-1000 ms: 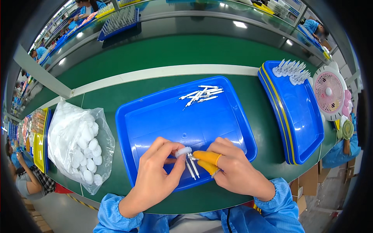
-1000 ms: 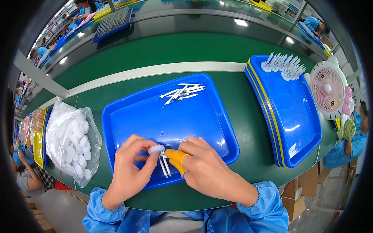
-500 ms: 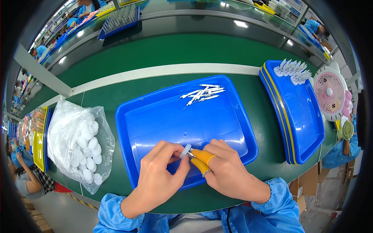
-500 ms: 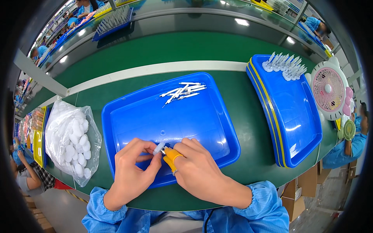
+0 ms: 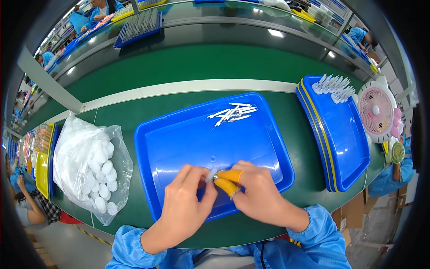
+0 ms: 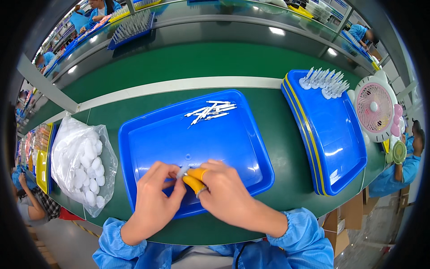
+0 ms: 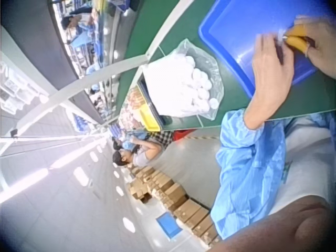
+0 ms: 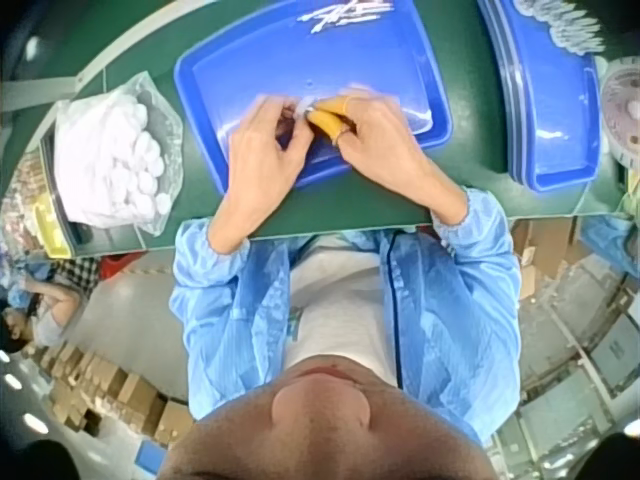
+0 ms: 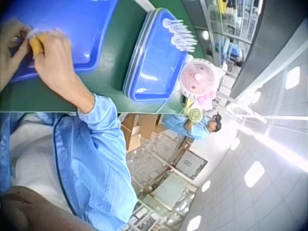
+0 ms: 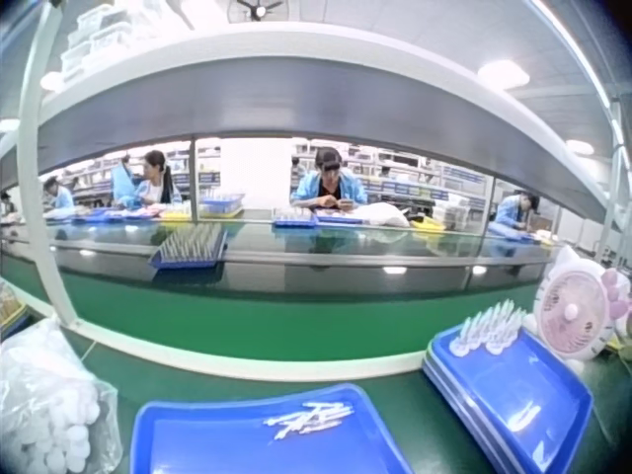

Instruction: The person inserts small white plastic rods into circular white plastic bases using a yellow-handled tool. They repeatedly pick up a base, insert rods into its holes, and place the finished unit into a blue tray. The person also refills the supply of bases from a plastic bag during the process.

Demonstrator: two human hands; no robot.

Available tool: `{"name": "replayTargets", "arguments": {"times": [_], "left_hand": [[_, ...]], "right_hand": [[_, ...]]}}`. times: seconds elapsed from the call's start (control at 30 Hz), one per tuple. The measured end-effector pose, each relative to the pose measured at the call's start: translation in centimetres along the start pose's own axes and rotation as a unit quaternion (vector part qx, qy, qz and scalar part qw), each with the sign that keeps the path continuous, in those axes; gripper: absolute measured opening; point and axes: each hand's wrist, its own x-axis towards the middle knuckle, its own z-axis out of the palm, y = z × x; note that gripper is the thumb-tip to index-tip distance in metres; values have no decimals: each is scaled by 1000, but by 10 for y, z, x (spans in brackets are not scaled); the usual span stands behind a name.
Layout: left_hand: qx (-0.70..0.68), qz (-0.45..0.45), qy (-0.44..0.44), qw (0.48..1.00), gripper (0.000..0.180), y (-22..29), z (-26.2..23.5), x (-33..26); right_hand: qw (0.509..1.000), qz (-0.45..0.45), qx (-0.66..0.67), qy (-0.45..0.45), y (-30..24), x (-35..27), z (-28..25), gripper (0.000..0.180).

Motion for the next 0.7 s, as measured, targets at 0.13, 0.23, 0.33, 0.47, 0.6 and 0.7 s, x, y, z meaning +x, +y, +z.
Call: {"name": "replayTargets", "arguments": {"times": [0.13, 0.23, 0.33, 0.47, 0.6, 0.7], "left_hand": [[0, -42, 58, 997, 15, 3, -11, 8], [-46, -85, 37, 995, 13, 9, -17, 12], [-26, -70, 2, 997, 9, 6, -18, 14], [-45, -68, -8, 997, 10, 7, -18, 15], [-93, -123, 6, 988, 10, 10, -21, 14], [-102, -134, -5, 986, 11, 9, -20, 14]], "right_hand": [[971, -70, -207, 97, 27, 39, -22, 29], [945, -19, -305, 113, 47, 63, -35, 25], [930, -39, -345, 118, 57, 70, -35, 17], [939, -45, -331, 85, 59, 64, -37, 17], [977, -112, -181, 18, 21, 30, -34, 22], [999, -13, -8, -46, -3, 6, -28, 37]]}}
